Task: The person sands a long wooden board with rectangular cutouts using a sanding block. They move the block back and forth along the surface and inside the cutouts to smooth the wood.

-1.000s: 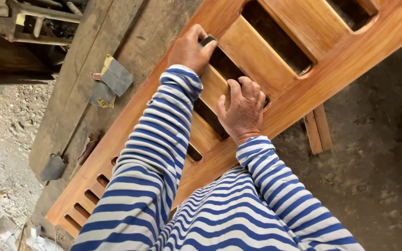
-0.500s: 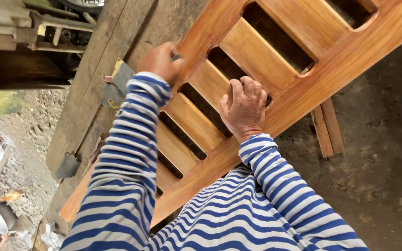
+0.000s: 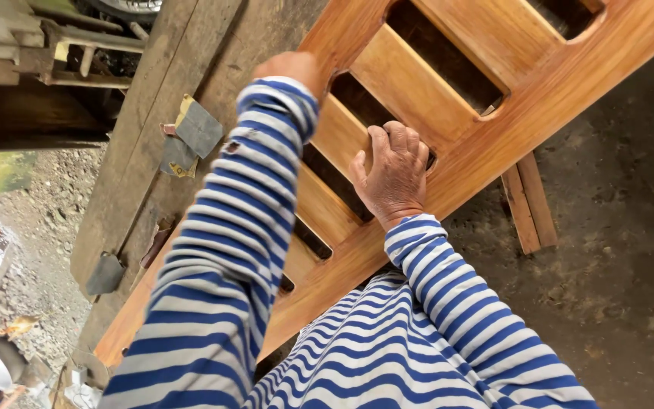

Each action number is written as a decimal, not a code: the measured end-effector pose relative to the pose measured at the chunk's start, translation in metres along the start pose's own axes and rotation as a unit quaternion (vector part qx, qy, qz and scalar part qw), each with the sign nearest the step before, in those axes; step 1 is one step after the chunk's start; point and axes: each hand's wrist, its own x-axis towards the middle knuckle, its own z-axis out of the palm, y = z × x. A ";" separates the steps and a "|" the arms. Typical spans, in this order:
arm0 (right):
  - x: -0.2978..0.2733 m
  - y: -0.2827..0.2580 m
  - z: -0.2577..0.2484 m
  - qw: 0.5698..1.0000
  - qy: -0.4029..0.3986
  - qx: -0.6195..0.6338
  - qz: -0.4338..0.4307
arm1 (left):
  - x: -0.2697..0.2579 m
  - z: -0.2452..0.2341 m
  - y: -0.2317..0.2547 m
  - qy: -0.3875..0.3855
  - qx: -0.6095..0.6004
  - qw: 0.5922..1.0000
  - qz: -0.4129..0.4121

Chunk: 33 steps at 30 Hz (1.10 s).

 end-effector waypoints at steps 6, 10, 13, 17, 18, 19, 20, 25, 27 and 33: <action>0.000 0.002 0.005 1.000 -0.001 -0.004 0.001 | 0.003 -0.005 -0.020 0.048 0.085 0.993 0.065; 0.000 0.001 0.003 1.000 -0.003 -0.016 0.002 | 0.012 0.008 0.016 0.083 0.038 0.991 0.099; 0.000 0.001 0.003 1.000 -0.011 -0.013 0.003 | 0.013 0.020 0.019 0.070 0.046 0.994 0.075; -0.001 0.004 0.004 1.000 -0.010 -0.004 0.002 | 0.019 0.036 0.019 0.134 0.040 0.988 0.070; -0.001 0.005 0.003 1.000 -0.011 -0.005 0.005 | 0.021 0.037 0.019 0.132 0.041 0.988 0.073; -0.001 0.007 0.002 1.000 -0.013 -0.002 0.001 | 0.022 0.037 0.020 0.125 0.046 0.989 0.069; 0.002 0.006 0.002 1.000 -0.013 0.005 -0.006 | 0.023 0.035 0.017 0.122 0.053 0.989 0.062; 0.002 0.006 0.002 1.000 -0.019 0.001 0.006 | 0.009 0.000 0.001 0.113 0.103 0.988 0.027; 0.000 0.004 0.003 1.000 -0.025 0.004 0.002 | 0.002 -0.014 -0.031 0.164 0.151 0.975 0.011; 0.005 0.003 0.002 1.000 -0.021 0.011 -0.005 | -0.006 -0.008 -0.052 0.198 -0.067 0.977 0.040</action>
